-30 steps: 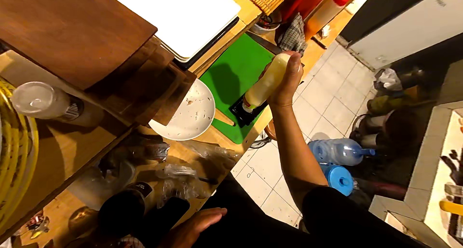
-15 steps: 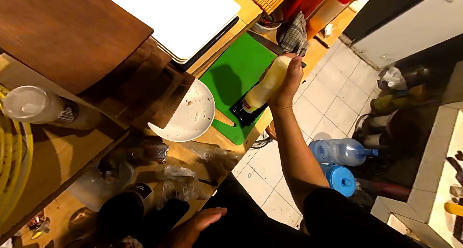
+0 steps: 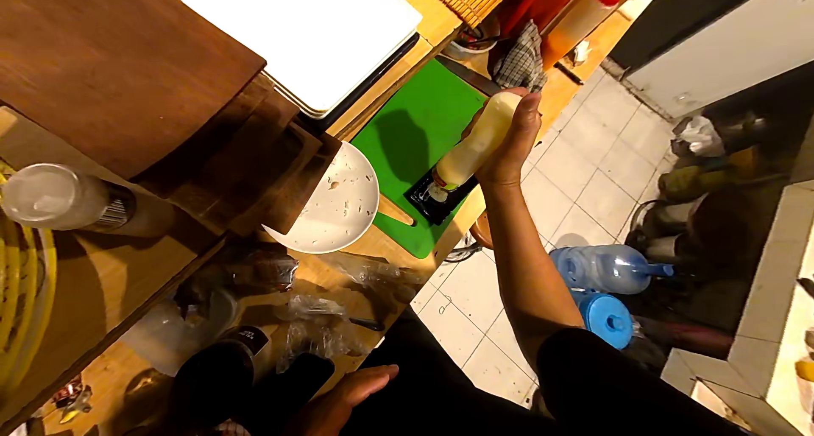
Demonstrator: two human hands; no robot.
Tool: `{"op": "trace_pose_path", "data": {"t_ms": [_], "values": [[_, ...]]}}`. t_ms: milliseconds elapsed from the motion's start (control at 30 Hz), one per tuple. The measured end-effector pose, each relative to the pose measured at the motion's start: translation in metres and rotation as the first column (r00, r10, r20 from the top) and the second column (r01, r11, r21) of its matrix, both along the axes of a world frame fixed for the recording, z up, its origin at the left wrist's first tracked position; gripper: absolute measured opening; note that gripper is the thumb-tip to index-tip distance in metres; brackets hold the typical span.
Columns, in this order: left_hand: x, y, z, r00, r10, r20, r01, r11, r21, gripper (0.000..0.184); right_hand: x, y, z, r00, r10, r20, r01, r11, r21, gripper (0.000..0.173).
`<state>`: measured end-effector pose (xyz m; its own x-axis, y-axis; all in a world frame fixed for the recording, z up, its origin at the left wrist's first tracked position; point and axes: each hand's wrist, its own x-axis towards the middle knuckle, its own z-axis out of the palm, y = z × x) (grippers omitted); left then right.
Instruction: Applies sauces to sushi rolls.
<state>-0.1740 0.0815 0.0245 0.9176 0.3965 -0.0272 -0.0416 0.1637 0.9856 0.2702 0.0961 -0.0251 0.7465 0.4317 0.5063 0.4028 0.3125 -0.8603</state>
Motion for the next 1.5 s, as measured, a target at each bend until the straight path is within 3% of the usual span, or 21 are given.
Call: {"op": "trace_pose_path", "data": {"t_ms": [200,400,633,933,1300,1500], "values": [[-0.010,0.009,-0.010,0.992,-0.129,-0.013,0.129,0.991,-0.038,0.082,0.010,0.002,0.011,1.000,0.012,-0.001,-0.012,1.000,-0.014,0.064],[-0.010,0.008,-0.009,0.993,-0.113,-0.034,0.112,0.993,-0.040,0.086,-0.002,-0.020,0.005,0.996,0.092,-0.005,-0.092,0.996,0.018,0.067],[-0.006,0.005,-0.007,0.992,-0.113,-0.049,0.111,0.993,-0.025,0.086,0.025,0.004,0.013,0.998,0.006,0.060,-0.006,1.000,-0.005,0.059],[-0.009,0.002,-0.010,0.993,-0.102,-0.054,0.101,0.995,-0.028,0.085,-0.005,-0.029,0.004,0.997,0.065,0.036,-0.064,0.998,-0.019,0.064],[-0.008,-0.001,-0.013,0.992,-0.093,-0.083,0.088,0.994,-0.057,0.088,0.039,0.013,0.003,0.991,-0.036,0.127,0.039,0.999,-0.022,0.054],[-0.008,-0.002,-0.012,0.994,-0.079,-0.075,0.076,0.996,-0.050,0.086,0.026,0.001,0.004,0.984,-0.036,0.173,0.049,0.996,-0.071,0.058]]}}
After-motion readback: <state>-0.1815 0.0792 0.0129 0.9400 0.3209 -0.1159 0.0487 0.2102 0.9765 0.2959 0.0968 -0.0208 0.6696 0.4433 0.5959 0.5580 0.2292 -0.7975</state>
